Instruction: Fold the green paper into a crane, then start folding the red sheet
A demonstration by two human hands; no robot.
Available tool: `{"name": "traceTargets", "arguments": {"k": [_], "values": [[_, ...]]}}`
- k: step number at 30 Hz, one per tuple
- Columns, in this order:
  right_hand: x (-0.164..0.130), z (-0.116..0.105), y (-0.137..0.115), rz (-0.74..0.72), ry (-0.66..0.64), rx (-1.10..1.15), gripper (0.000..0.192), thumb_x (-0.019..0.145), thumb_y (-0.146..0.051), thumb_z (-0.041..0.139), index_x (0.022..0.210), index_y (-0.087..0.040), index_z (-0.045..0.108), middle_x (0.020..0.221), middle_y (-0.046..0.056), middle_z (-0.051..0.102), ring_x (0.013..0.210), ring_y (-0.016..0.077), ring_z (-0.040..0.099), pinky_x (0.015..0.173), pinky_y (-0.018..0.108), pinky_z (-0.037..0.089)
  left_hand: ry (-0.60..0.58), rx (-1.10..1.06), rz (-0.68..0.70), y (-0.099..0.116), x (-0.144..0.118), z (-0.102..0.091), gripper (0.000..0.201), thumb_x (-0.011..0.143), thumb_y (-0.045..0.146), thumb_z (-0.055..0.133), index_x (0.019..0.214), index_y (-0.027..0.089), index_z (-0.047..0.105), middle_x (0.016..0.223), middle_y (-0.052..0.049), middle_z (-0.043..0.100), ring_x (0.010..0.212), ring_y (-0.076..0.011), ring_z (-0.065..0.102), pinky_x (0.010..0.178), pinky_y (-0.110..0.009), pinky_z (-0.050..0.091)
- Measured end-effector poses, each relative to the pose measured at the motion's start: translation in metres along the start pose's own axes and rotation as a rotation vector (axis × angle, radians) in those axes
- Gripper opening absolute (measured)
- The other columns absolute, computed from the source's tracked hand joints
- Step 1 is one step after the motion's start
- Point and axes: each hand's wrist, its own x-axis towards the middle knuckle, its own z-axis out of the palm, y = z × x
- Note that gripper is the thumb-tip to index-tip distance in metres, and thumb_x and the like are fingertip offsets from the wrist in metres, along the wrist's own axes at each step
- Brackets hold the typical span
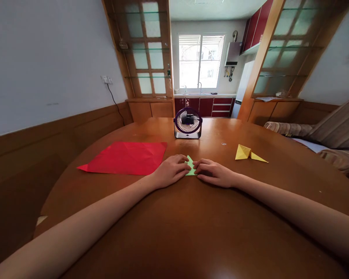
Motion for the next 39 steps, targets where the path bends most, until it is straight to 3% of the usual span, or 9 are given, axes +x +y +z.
{"name": "traceTargets", "arguments": {"k": [2, 6, 11, 15, 18, 27, 34, 39], "values": [[0.000, 0.000, 0.000, 0.000, 0.035, 0.017, 0.013, 0.093, -0.022, 0.053, 0.102, -0.018, 0.061, 0.117, 0.011, 0.055, 0.112, 0.0214, 0.054, 0.100, 0.042, 0.044, -0.026, -0.024, 0.078, 0.000, -0.001, -0.001, 0.027, 0.097, 0.035, 0.047, 0.106, 0.022, 0.069, 0.113, -0.008, 0.062, 0.107, -0.0205, 0.058, 0.095, -0.036, 0.045], [0.001, 0.002, 0.002, 0.035, 0.139, -0.006, 0.011, 0.093, -0.020, 0.052, 0.096, -0.018, 0.061, 0.113, 0.010, 0.057, 0.105, 0.0202, 0.057, 0.096, 0.040, 0.046, -0.030, -0.054, 0.084, -0.002, -0.001, 0.000, 0.027, 0.093, 0.041, 0.054, 0.106, 0.023, 0.069, 0.102, -0.006, 0.066, 0.096, -0.0193, 0.062, 0.086, -0.033, 0.048], [0.002, 0.004, 0.004, 0.108, 0.215, -0.070, 0.010, 0.091, -0.020, 0.052, 0.092, -0.017, 0.062, 0.097, 0.008, 0.060, 0.089, 0.0184, 0.058, 0.084, 0.036, 0.049, 0.005, 0.055, 0.149, 0.000, -0.001, 0.003, 0.027, 0.097, 0.034, 0.046, 0.105, 0.019, 0.067, 0.095, -0.007, 0.070, 0.088, -0.0179, 0.066, 0.078, -0.029, 0.051], [0.003, 0.003, 0.003, 0.143, 0.243, -0.139, 0.012, 0.091, -0.022, 0.052, 0.087, -0.016, 0.063, 0.089, 0.006, 0.062, 0.080, 0.0175, 0.057, 0.079, 0.035, 0.047, 0.116, 0.215, 0.186, 0.003, 0.000, 0.004, 0.024, 0.096, 0.025, 0.043, 0.099, 0.017, 0.066, 0.084, -0.007, 0.071, 0.078, -0.0177, 0.067, 0.074, -0.031, 0.051], [0.003, 0.002, 0.000, 0.161, 0.249, -0.128, 0.018, 0.093, -0.025, 0.052, 0.085, -0.016, 0.065, 0.085, 0.006, 0.062, 0.077, 0.0171, 0.056, 0.077, 0.034, 0.046, 0.220, 0.212, 0.140, 0.005, 0.001, 0.003, 0.023, 0.096, 0.024, 0.045, 0.097, 0.016, 0.066, 0.080, -0.007, 0.070, 0.073, -0.0172, 0.065, 0.068, -0.030, 0.051], [0.008, 0.009, -0.009, 0.320, 0.345, 0.342, 0.032, 0.093, -0.042, 0.052, 0.097, -0.017, 0.072, 0.091, 0.006, 0.065, 0.084, 0.0169, 0.059, 0.078, 0.031, 0.048, 0.295, -0.039, 0.103, 0.017, 0.001, 0.004, 0.025, 0.096, 0.024, 0.046, 0.114, 0.019, 0.062, 0.100, -0.008, 0.072, 0.087, -0.0156, 0.068, 0.076, -0.027, 0.056], [0.008, 0.008, -0.009, 0.391, 0.400, 0.650, 0.031, 0.084, -0.045, 0.064, 0.093, -0.016, 0.072, 0.088, 0.004, 0.068, 0.081, 0.0157, 0.060, 0.078, 0.030, 0.048, 0.384, -0.161, 0.101, 0.014, 0.002, 0.010, 0.021, 0.094, 0.023, 0.053, 0.110, 0.018, 0.065, 0.108, -0.009, 0.069, 0.097, -0.0161, 0.068, 0.083, -0.028, 0.058], [0.008, 0.007, -0.014, 0.418, 0.401, 0.799, 0.030, 0.079, -0.040, 0.070, 0.098, -0.017, 0.072, 0.096, 0.005, 0.071, 0.088, 0.0174, 0.063, 0.085, 0.032, 0.048, 0.373, -0.212, 0.078, 0.015, 0.002, 0.013, 0.021, 0.092, 0.021, 0.055, 0.110, 0.020, 0.066, 0.114, -0.008, 0.066, 0.102, -0.0160, 0.066, 0.089, -0.031, 0.057]]}}
